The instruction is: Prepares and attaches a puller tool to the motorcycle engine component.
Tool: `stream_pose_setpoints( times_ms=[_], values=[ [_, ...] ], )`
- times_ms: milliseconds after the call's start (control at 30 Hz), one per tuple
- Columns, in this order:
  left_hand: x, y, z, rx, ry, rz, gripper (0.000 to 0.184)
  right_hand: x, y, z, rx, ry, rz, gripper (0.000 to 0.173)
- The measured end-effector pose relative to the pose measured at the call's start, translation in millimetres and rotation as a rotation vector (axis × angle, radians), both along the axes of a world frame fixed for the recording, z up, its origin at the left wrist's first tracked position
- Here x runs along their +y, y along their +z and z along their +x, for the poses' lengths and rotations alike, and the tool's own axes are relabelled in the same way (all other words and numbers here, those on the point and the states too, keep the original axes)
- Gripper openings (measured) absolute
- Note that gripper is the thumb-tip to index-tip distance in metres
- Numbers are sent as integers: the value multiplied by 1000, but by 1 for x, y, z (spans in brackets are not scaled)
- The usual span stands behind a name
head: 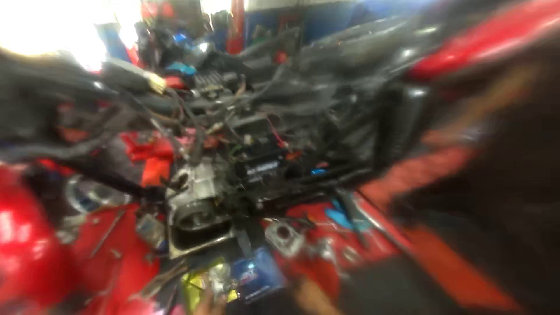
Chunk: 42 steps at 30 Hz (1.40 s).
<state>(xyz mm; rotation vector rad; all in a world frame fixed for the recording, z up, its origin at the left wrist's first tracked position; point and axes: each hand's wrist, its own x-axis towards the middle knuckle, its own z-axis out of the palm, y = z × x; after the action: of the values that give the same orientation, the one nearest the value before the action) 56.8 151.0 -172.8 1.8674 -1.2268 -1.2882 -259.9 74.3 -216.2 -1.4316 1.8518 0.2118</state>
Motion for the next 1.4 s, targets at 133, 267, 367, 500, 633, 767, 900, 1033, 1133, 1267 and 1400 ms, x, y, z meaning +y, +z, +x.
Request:
stream_pose_setpoints(
  times_ms=[133, 267, 367, 500, 633, 767, 900, 1033, 1133, 1267, 1400],
  values=[
    [9, 13, 16, 198, 12, 82, 37, -14, -70, -27, 107, 6, -37, 47],
    [18, 17, 14, 198, 22, 121, 30, -36, -97, -20, 98, 69, -156, 50],
    [20, 21, 7, 262, 41, 164, 29, -48, -107, -14, 104, 121, -271, 49],
    [18, 29, 10, 299, -24, 145, 29, -39, -84, 12, -62, 95, -494, 32],
    [8, 43, 19, 345, -154, 109, 32, -20, 20, 57, -629, 165, -246, 34],
    [-3, 60, 33, 341, -290, 105, 32, -15, 69, 97, -953, 327, 54, 62],
    [-17, 75, 51, 228, -439, 133, 32, -21, 79, 120, -913, 406, 110, 58],
    [-41, 79, 71, -9, -445, 95, 38, -22, 77, 148, -862, 270, -6, 65],
    [-65, 81, 90, -168, -430, -33, 40, -25, 81, 174, -811, 137, -158, 64],
    [-88, 77, 111, -191, -333, -262, 40, -35, 96, 203, -716, 39, -390, 48],
    [-105, 64, 117, -184, -188, -439, 41, -51, 101, 223, -642, 2, -636, 47]
  ],
)
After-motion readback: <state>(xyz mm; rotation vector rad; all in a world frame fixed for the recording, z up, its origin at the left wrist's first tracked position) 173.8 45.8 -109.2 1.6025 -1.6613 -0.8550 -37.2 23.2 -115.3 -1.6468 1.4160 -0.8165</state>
